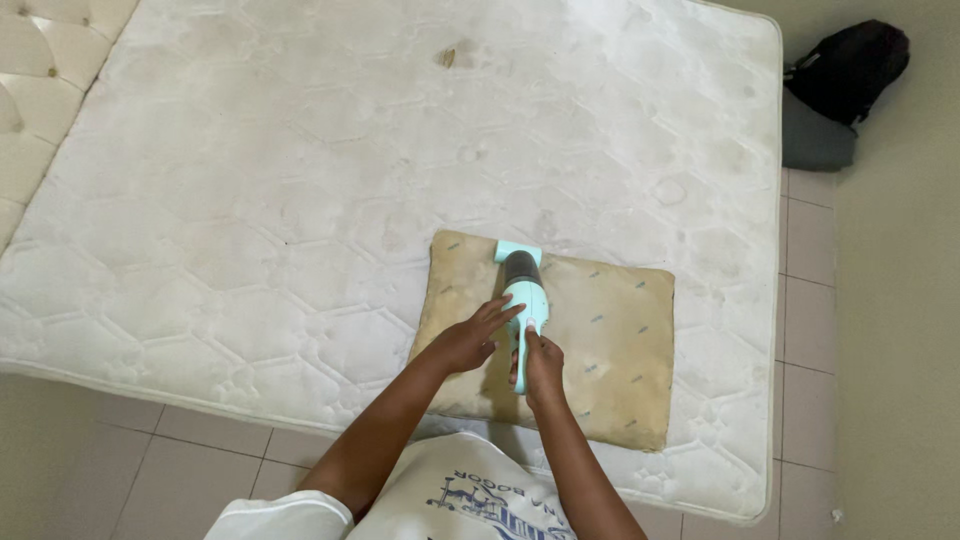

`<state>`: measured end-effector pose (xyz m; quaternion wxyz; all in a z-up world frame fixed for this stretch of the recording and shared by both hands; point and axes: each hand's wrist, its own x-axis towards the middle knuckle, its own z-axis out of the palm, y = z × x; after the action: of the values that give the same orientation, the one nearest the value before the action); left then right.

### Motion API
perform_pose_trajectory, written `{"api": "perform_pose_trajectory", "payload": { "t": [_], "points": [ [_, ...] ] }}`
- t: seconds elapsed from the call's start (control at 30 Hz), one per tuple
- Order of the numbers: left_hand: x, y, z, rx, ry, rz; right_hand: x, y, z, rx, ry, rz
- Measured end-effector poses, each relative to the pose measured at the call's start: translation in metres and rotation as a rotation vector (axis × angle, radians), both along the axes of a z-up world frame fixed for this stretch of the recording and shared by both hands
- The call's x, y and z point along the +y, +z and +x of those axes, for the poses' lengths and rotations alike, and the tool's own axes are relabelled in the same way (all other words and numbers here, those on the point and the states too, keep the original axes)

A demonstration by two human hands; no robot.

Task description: The person uses a handheld vacuum cleaner to clean a pillow placed on a mattress. They move the vacuum back and forth across the pillow surface, then briefly vacuum the mattress edge before returning to the pillow.

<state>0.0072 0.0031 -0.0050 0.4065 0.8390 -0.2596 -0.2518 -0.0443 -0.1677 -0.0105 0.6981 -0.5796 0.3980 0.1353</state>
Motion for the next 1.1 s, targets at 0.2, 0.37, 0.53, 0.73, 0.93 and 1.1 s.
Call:
{"api": "perform_pose_trajectory", "payload": {
  "t": [0.2, 0.37, 0.53, 0.73, 0.93, 1.1],
  "points": [
    [0.007, 0.002, 0.012, 0.018, 0.014, -0.009, 0.009, -0.005, 0.011, -0.045, 0.007, 0.008],
    [0.013, 0.014, 0.004, 0.016, 0.014, -0.046, 0.012, 0.013, 0.003, -0.012, 0.022, 0.022],
    [0.020, 0.023, -0.013, 0.008, 0.010, -0.044, 0.017, 0.024, -0.014, 0.004, 0.042, 0.029],
    [0.029, 0.029, -0.042, 0.041, 0.006, -0.003, 0.024, 0.030, -0.044, -0.013, 0.067, 0.019],
    [0.038, 0.026, -0.080, 0.017, 0.020, -0.032, 0.031, 0.034, -0.082, -0.052, 0.099, 0.023],
    [0.045, 0.021, -0.114, -0.051, 0.034, -0.115, 0.036, 0.024, -0.114, -0.093, 0.129, 0.004]
  ]
}}
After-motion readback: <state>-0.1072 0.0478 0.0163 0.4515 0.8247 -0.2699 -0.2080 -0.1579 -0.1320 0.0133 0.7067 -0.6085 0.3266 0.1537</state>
